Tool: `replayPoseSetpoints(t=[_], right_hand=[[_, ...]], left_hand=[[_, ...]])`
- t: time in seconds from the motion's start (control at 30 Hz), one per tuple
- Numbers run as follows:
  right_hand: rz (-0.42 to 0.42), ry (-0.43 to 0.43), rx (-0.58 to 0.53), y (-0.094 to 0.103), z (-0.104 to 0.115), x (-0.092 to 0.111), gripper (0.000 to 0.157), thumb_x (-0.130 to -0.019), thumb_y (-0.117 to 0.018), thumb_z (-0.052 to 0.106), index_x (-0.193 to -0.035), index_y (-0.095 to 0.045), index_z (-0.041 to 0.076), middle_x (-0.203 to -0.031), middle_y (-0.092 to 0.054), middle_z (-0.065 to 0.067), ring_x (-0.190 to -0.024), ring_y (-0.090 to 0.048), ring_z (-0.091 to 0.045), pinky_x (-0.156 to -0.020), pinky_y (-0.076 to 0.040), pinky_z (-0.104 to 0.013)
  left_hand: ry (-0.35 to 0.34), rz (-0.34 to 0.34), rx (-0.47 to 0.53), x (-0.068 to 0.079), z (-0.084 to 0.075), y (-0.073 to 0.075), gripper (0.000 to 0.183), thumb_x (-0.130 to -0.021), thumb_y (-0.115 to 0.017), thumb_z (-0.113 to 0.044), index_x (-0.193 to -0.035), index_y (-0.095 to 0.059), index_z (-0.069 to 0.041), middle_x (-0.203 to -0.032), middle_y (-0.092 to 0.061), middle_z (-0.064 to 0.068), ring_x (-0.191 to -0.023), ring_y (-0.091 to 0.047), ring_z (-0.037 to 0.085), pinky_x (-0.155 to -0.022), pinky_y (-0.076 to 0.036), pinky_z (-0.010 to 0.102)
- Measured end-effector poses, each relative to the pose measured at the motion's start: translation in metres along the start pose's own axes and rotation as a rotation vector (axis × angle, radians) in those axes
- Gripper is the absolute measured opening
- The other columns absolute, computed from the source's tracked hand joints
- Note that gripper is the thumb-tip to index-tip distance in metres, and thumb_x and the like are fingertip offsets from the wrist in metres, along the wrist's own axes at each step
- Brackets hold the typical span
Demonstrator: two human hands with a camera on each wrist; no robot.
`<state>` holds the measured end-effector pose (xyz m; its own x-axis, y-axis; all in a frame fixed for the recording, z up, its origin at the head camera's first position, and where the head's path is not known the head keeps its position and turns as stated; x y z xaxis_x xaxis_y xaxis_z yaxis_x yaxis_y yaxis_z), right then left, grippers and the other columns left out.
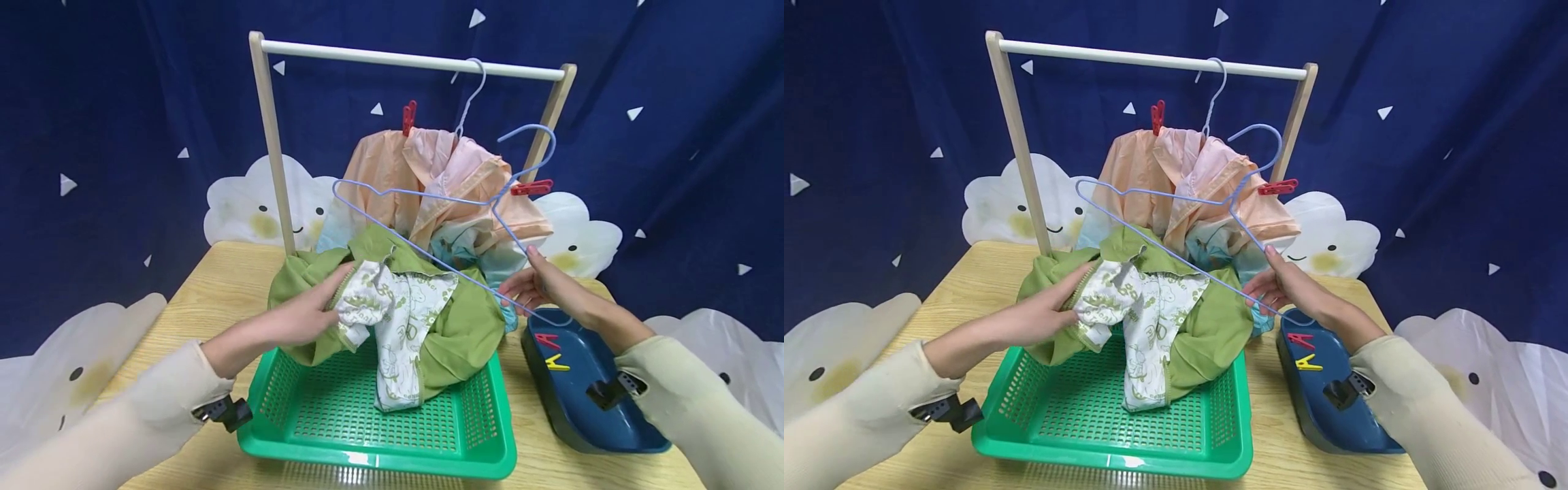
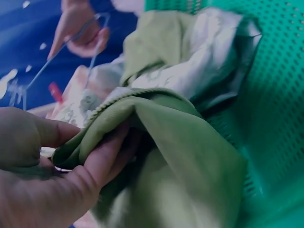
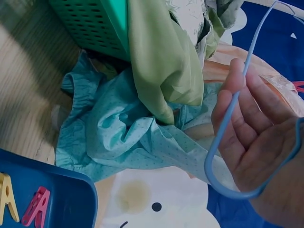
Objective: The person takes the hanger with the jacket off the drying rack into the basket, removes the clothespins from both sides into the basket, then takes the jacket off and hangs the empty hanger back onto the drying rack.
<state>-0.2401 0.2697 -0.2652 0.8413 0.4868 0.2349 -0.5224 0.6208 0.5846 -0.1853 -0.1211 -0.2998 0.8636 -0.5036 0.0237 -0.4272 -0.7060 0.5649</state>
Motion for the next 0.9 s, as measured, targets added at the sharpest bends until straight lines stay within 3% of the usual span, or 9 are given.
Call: replayPoseSetpoints(t=[0.13,0.3,0.4,0.5,0.53,0.67,0.73,0.8,0.9], right_hand=[[0.001,-0.020,-0.011,-0.003,0.000,-0.003,0.104,-0.102,0.004,0.063,-0.123,-0.060,-0.015,-0.092,-0.075,0.010,-0.077,-0.069,-0.013,-0.074,-0.055,-0.033],[0.004,-0.038,-0.005,-0.004,0.000,-0.007,0.103,-0.103,0.005,0.062,-0.121,-0.061,-0.015,-0.091,-0.074,0.007,-0.076,-0.068,-0.014,-0.073,-0.055,-0.033],[0.004,-0.036,0.000,-0.004,-0.001,-0.008,0.103,-0.103,0.005,0.062,-0.122,-0.061,-0.015,-0.092,-0.074,0.004,-0.076,-0.067,-0.014,-0.073,-0.055,-0.032],[0.008,-0.033,-0.001,-0.006,0.001,-0.011,0.103,-0.103,0.005,0.062,-0.122,-0.061,-0.015,-0.092,-0.074,0.001,-0.076,-0.068,-0.013,-0.072,-0.055,-0.031],[0.012,-0.030,-0.006,-0.007,0.001,-0.012,0.103,-0.103,0.005,0.062,-0.122,-0.061,-0.016,-0.092,-0.075,0.001,-0.076,-0.068,-0.013,-0.072,-0.055,-0.031],[0.029,-0.021,-0.014,-0.009,0.002,-0.014,0.103,-0.103,0.005,0.062,-0.120,-0.060,-0.016,-0.092,-0.074,0.001,-0.076,-0.068,-0.013,-0.071,-0.055,-0.030],[0.041,-0.012,-0.020,-0.010,0.002,-0.016,0.103,-0.103,0.005,0.061,-0.120,-0.060,-0.017,-0.092,-0.074,0.000,-0.076,-0.068,-0.013,-0.070,-0.055,-0.030],[0.045,-0.011,-0.021,-0.011,0.003,-0.017,0.103,-0.103,0.005,0.061,-0.120,-0.060,-0.017,-0.092,-0.074,0.000,-0.075,-0.068,-0.012,-0.070,-0.055,-0.031],[0.048,-0.011,-0.020,-0.011,0.003,-0.018,0.102,-0.104,0.005,0.060,-0.120,-0.060,-0.017,-0.092,-0.074,-0.001,-0.074,-0.067,-0.011,-0.070,-0.055,-0.031]], left_hand=[[0.047,0.106,-0.068,-0.005,0.003,-0.020,0.077,-0.097,-0.042,0.007,-0.164,-0.007,-0.011,-0.169,-0.011,0.020,-0.155,-0.016,0.040,-0.126,-0.012,0.056],[0.069,0.206,-0.112,-0.013,0.006,-0.036,0.075,-0.098,-0.043,0.004,-0.164,-0.010,-0.011,-0.168,-0.020,0.019,-0.152,-0.030,0.038,-0.124,-0.025,0.052],[0.093,0.260,-0.120,-0.019,0.007,-0.043,0.075,-0.099,-0.046,0.000,-0.164,-0.011,-0.013,-0.168,-0.022,0.017,-0.120,-0.062,0.031,-0.101,-0.050,0.044],[0.144,0.297,-0.135,-0.022,0.009,-0.049,0.074,-0.100,-0.050,-0.005,-0.163,-0.015,-0.014,-0.168,-0.024,0.014,-0.080,-0.059,0.018,-0.072,-0.049,0.034],[0.145,0.305,-0.151,-0.024,0.009,-0.051,0.073,-0.099,-0.052,-0.005,-0.163,-0.018,-0.012,-0.167,-0.026,0.014,-0.079,-0.058,0.018,-0.071,-0.049,0.034],[0.135,0.329,-0.230,-0.028,0.011,-0.058,0.065,-0.096,-0.056,-0.005,-0.157,-0.033,-0.004,-0.162,-0.036,0.016,-0.110,-0.063,0.025,-0.094,-0.051,0.039],[0.123,0.344,-0.261,-0.030,0.011,-0.061,0.061,-0.095,-0.057,-0.005,-0.154,-0.039,-0.001,-0.160,-0.041,0.017,-0.139,-0.048,0.030,-0.109,-0.044,0.043],[0.132,0.371,-0.279,-0.032,0.012,-0.065,0.058,-0.097,-0.057,-0.006,-0.152,-0.042,-0.001,-0.159,-0.043,0.015,-0.145,-0.043,0.030,-0.114,-0.040,0.042],[0.173,0.410,-0.298,-0.037,0.014,-0.072,0.055,-0.099,-0.057,-0.009,-0.153,-0.042,-0.004,-0.159,-0.043,0.012,-0.137,-0.050,0.027,-0.104,-0.043,0.038]])
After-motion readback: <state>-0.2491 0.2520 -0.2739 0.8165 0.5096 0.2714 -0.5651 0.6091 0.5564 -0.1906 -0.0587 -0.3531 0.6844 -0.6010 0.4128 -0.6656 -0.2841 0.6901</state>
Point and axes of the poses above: each hand's wrist, its own x-axis away from the middle knuckle, its own y-axis out of the back of the hand, z = x × y, the point moved 2 cm from there along -x, towards the middle knuckle
